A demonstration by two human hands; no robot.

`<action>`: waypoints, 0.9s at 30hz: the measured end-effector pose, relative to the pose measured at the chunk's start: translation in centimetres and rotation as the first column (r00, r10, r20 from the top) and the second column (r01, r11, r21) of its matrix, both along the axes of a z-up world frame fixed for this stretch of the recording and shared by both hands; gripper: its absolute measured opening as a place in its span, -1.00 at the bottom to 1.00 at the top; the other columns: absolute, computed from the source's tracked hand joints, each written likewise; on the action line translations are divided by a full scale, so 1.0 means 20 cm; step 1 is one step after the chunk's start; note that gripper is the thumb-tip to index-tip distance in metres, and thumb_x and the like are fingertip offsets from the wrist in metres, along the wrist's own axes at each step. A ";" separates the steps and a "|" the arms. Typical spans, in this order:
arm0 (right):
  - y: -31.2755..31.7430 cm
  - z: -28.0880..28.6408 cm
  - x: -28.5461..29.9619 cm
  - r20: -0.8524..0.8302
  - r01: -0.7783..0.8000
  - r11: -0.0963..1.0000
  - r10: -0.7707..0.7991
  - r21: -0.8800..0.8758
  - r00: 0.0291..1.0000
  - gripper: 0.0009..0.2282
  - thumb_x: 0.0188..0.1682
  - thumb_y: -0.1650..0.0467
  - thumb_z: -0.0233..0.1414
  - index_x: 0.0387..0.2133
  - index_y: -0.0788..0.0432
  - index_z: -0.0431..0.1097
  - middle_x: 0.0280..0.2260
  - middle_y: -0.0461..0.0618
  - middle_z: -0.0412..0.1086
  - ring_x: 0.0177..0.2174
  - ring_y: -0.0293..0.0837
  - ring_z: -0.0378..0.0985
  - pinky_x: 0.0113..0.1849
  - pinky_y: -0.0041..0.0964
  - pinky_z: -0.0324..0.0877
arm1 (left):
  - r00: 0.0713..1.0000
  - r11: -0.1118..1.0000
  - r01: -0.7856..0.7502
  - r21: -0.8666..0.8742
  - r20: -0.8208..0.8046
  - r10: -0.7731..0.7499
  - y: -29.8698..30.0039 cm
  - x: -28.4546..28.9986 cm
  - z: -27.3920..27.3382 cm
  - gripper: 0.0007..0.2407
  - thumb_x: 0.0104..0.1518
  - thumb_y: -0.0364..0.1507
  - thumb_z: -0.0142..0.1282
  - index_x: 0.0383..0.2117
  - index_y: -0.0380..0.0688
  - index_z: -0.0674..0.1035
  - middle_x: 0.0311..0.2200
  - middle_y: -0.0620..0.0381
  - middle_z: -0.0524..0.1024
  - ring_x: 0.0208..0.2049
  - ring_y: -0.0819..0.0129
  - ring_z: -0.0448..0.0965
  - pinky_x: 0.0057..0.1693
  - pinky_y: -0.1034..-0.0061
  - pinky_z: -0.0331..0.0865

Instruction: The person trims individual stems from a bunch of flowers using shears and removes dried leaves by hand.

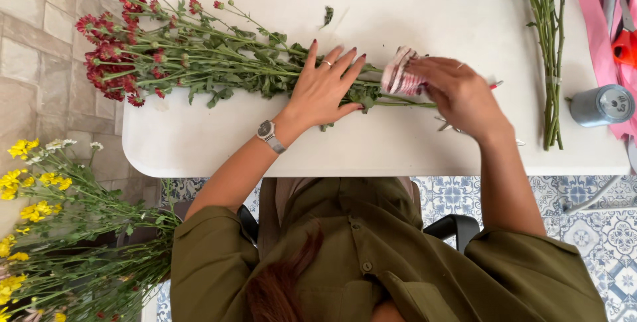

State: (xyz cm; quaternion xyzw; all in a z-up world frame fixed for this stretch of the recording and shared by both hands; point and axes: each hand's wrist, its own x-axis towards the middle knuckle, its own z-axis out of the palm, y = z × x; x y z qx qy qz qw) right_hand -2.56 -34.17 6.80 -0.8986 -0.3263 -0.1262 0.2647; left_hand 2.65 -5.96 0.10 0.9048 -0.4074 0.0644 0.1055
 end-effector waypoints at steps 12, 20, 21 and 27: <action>-0.01 -0.41 0.04 0.121 0.229 0.940 -0.204 -0.254 0.972 -0.53 -0.06 0.38 0.22 0.19 -0.07 0.42 0.09 -0.13 0.46 0.09 0.00 0.48 0.09 0.05 0.29 | 0.960 0.981 0.144 -0.129 0.260 -0.107 0.02 0.17 -0.20 -0.65 0.14 -0.13 0.25 -0.09 -0.03 0.50 -0.17 0.14 0.29 -0.19 0.15 0.39 0.08 0.09 0.22; -0.08 -0.39 0.08 -0.003 0.101 0.994 -0.101 -0.047 0.995 -0.61 -0.06 0.58 0.15 0.08 0.11 0.51 -0.04 0.07 0.53 -0.06 0.19 0.55 -0.03 0.07 0.38 | 0.937 0.968 0.173 -0.183 0.334 -0.104 0.00 0.25 -0.36 -0.67 -0.05 -0.29 0.41 -0.25 0.05 0.46 -0.32 0.25 0.23 -0.27 0.23 0.34 0.00 0.17 0.20; -0.08 -0.36 0.08 -0.022 0.070 0.997 -0.070 -0.014 0.997 -0.62 -0.06 0.62 0.13 0.06 0.16 0.52 -0.05 0.12 0.53 -0.08 0.24 0.56 -0.05 0.09 0.40 | 0.943 0.968 0.172 -0.181 0.313 -0.109 0.01 0.24 -0.35 -0.67 -0.06 -0.31 0.42 -0.25 0.05 0.46 -0.33 0.25 0.24 -0.27 0.23 0.34 0.00 0.16 0.20; -0.14 -0.31 0.08 -0.229 0.060 0.982 -0.018 0.178 0.973 -0.63 -0.10 0.67 0.14 0.01 0.28 0.52 -0.08 0.25 0.55 -0.06 0.35 0.56 -0.05 0.19 0.40 | 0.940 0.961 0.175 -0.215 0.326 -0.098 0.00 0.25 -0.34 -0.71 -0.02 -0.33 0.37 -0.30 0.05 0.44 -0.36 0.24 0.23 -0.30 0.23 0.35 0.00 0.17 0.20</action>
